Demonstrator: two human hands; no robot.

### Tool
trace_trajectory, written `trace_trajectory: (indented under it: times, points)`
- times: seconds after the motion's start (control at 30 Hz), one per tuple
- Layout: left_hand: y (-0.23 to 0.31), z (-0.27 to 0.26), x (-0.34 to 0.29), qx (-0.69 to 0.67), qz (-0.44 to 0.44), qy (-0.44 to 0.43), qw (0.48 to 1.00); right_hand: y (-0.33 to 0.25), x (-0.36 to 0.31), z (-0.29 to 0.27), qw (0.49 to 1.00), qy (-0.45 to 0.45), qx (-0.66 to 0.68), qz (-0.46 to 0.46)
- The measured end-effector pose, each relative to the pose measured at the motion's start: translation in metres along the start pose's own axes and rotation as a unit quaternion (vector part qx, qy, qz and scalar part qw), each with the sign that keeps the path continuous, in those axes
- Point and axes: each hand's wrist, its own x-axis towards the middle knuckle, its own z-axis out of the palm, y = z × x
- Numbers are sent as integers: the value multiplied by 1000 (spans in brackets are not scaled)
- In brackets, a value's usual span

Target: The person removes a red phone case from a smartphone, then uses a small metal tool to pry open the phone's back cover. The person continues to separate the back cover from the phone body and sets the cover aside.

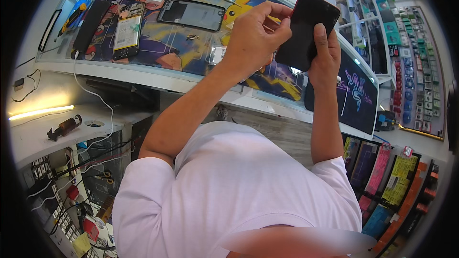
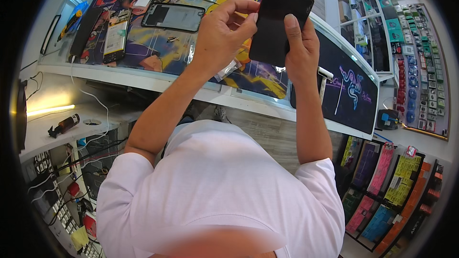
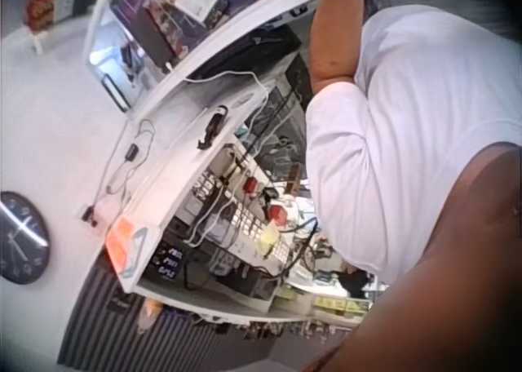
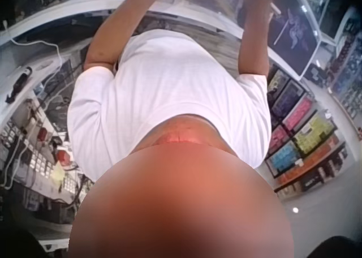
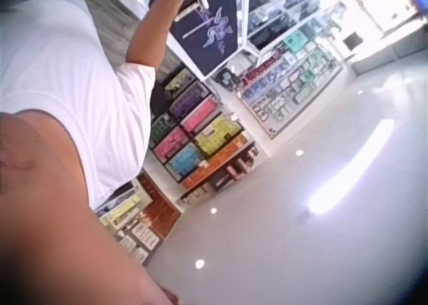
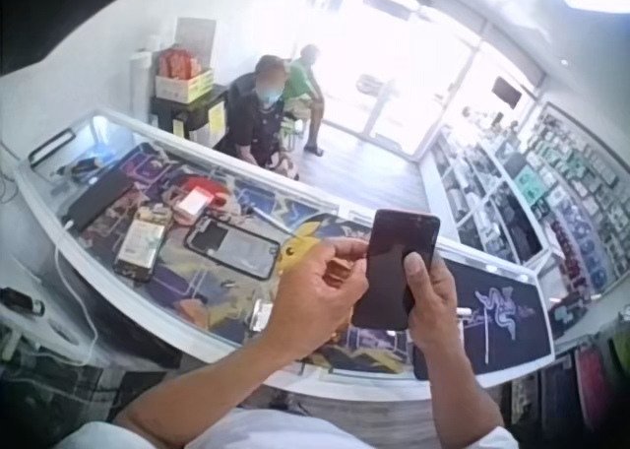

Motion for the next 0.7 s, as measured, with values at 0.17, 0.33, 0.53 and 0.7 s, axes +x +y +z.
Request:
trace_trajectory:
  times: [0.17, 0.33, 0.53, 0.7]
  points:
    - [-4, 2, 4, -24, -7, -23, 999, 8, -3, 2, 996, 32, 77, 33]
    - [-9, -4, 17, -4, 38, -56, 998, 8, -9, 2, 992, 30, 98, 67]
    - [-17, 1, 23, -48, 41, -87, 994, 12, -10, 2, 990, 34, 115, 76]
    - [-23, 6, 25, -100, 25, -94, 990, 16, -10, -2, 988, 29, 124, 84]
